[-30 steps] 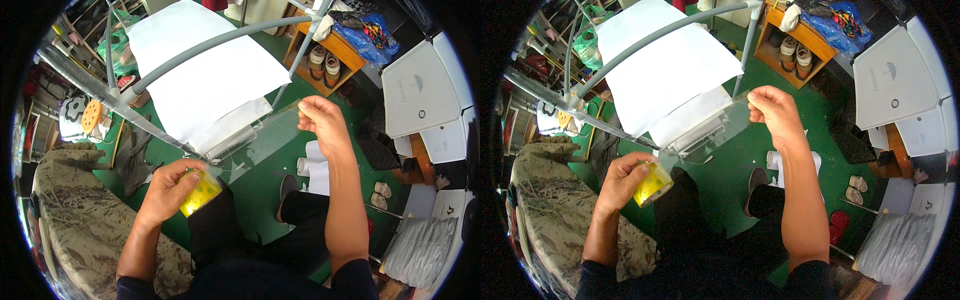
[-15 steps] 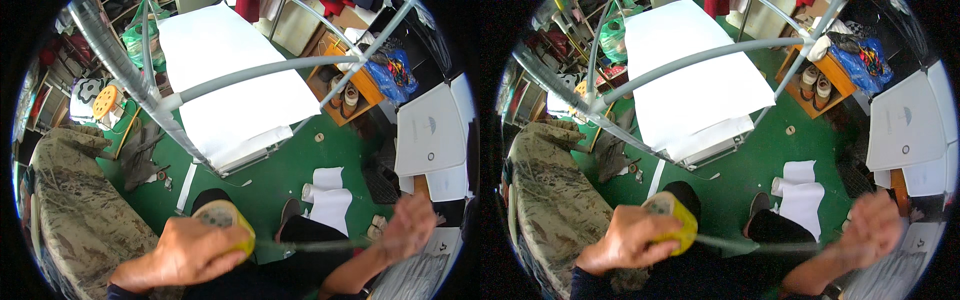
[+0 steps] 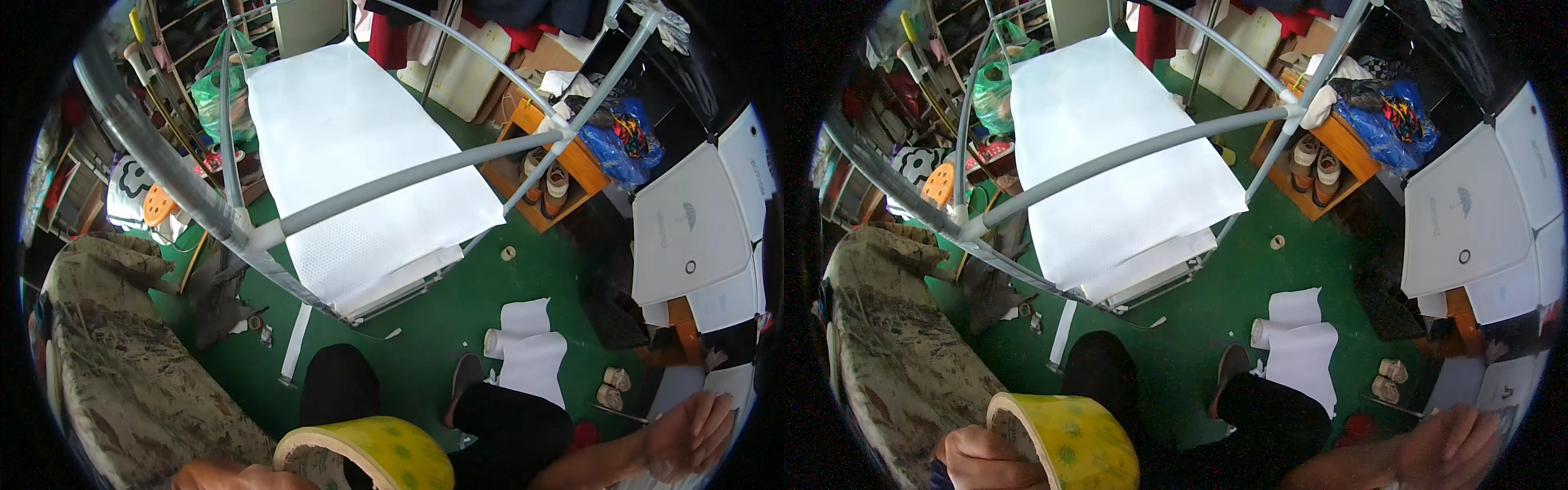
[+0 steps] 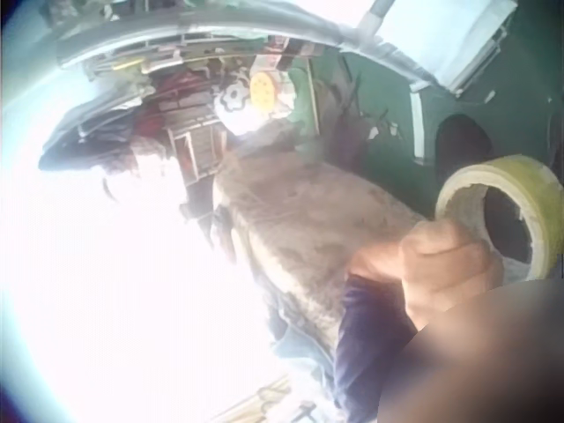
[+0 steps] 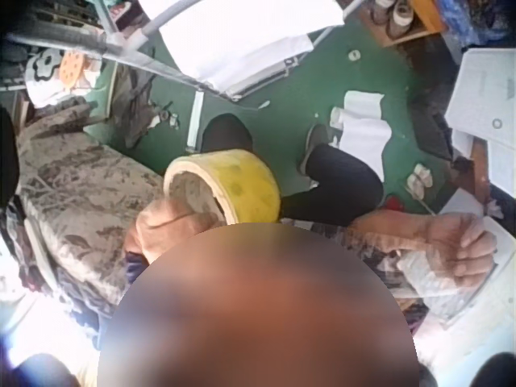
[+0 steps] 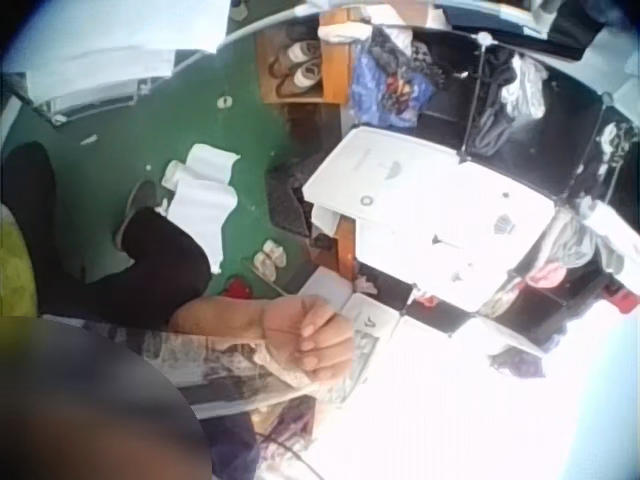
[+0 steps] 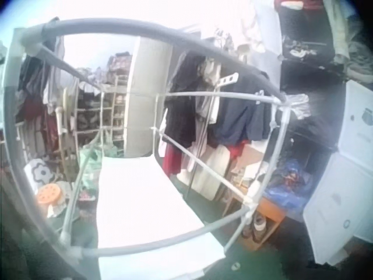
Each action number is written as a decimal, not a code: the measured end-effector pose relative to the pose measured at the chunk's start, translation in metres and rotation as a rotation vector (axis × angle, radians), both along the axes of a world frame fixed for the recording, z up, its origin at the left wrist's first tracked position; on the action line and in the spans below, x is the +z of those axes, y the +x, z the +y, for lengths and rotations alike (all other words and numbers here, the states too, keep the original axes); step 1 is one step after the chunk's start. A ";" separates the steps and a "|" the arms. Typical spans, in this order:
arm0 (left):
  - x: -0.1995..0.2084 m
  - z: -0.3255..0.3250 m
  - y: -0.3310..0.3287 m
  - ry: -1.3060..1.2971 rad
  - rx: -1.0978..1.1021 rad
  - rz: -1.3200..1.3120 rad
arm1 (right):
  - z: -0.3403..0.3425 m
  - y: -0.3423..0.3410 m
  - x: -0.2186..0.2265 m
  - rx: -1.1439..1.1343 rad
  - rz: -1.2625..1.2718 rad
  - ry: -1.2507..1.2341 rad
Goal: The person is assembling a metal frame by attaching a white sheet to it. They use a utility knife to trim the sheet and yellow tape to secure it to the frame. The person adjusts the sheet and applies tape to ensure it is firmly attached.
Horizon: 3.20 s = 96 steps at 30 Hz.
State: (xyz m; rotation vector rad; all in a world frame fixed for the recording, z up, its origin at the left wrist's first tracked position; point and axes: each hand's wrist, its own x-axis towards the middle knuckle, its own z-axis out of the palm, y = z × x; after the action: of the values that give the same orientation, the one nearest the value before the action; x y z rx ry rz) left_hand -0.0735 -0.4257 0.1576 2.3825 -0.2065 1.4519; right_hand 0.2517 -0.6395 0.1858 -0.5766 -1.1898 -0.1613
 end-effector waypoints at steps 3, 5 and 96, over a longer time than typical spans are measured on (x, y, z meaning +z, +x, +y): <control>-0.006 -0.001 -0.004 -0.013 -0.008 -0.061 | -0.023 0.012 -0.001 -0.002 0.228 0.065; -0.004 0.002 -0.004 -0.010 -0.049 -0.038 | -0.029 0.016 -0.003 -0.063 0.193 0.029; -0.159 0.020 0.088 -1.631 0.310 -0.585 | 0.230 0.016 -0.147 0.063 0.701 -1.070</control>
State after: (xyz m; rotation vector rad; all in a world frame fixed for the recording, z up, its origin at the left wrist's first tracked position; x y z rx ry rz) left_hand 0.0140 -0.4054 -0.0015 0.6695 0.8948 1.4158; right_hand 0.2677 -0.4099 0.0385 -1.3811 -0.5176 0.7323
